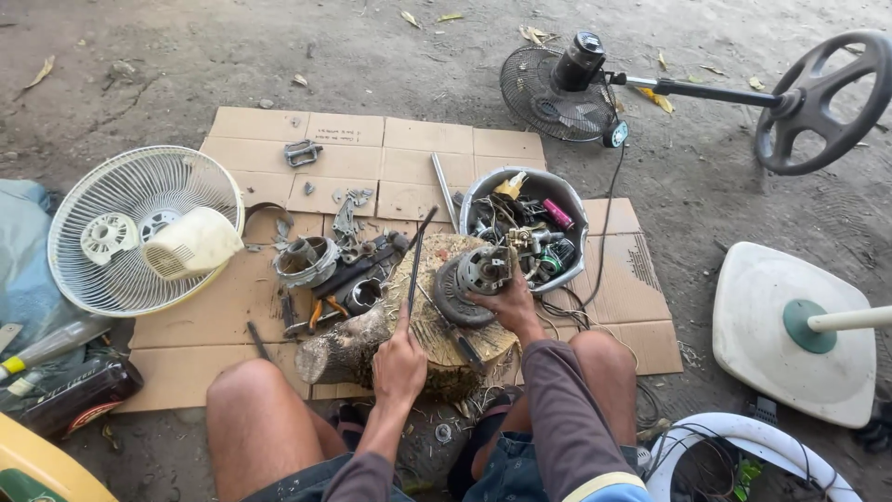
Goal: Repairing a fan motor by disassembling and adjusting components using various hand tools
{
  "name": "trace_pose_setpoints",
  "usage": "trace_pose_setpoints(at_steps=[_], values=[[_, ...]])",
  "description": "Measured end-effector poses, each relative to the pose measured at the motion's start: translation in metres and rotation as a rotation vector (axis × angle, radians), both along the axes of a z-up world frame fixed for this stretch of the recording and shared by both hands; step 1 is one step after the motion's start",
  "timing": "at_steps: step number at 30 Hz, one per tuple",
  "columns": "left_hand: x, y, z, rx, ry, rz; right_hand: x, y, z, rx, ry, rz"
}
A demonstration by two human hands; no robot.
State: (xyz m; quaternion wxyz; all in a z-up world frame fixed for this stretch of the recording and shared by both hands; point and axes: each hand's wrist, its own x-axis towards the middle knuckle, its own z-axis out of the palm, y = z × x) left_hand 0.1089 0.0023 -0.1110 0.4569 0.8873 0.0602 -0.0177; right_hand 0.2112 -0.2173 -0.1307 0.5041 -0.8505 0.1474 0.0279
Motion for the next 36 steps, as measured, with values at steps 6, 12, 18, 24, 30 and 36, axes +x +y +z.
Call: trace_pose_setpoints(at_steps=[6, 12, 18, 24, 30, 36], values=[[0.008, 0.004, -0.068, 0.225, 0.114, 0.084, -0.008, -0.001, -0.012, 0.027, -0.062, 0.013], [0.011, -0.006, -0.094, 0.228, 0.207, 0.153, -0.013, -0.005, -0.017, 0.014, -0.205, 0.069], [0.012, -0.017, -0.085, 0.254, 0.168, 0.084, -0.009, 0.002, -0.020, 0.010, -0.120, 0.029], [0.007, -0.026, -0.091, 0.394, 0.121, 0.014, -0.011, 0.000, -0.020, 0.116, -0.115, 0.014], [0.025, -0.037, -0.169, 0.425, 0.133, -0.092, -0.012, -0.003, -0.020, 0.068, -0.144, 0.055], [0.017, -0.060, -0.094, 0.484, -0.086, -0.340, -0.013, 0.004, -0.001, 0.010, -0.131, 0.068]])
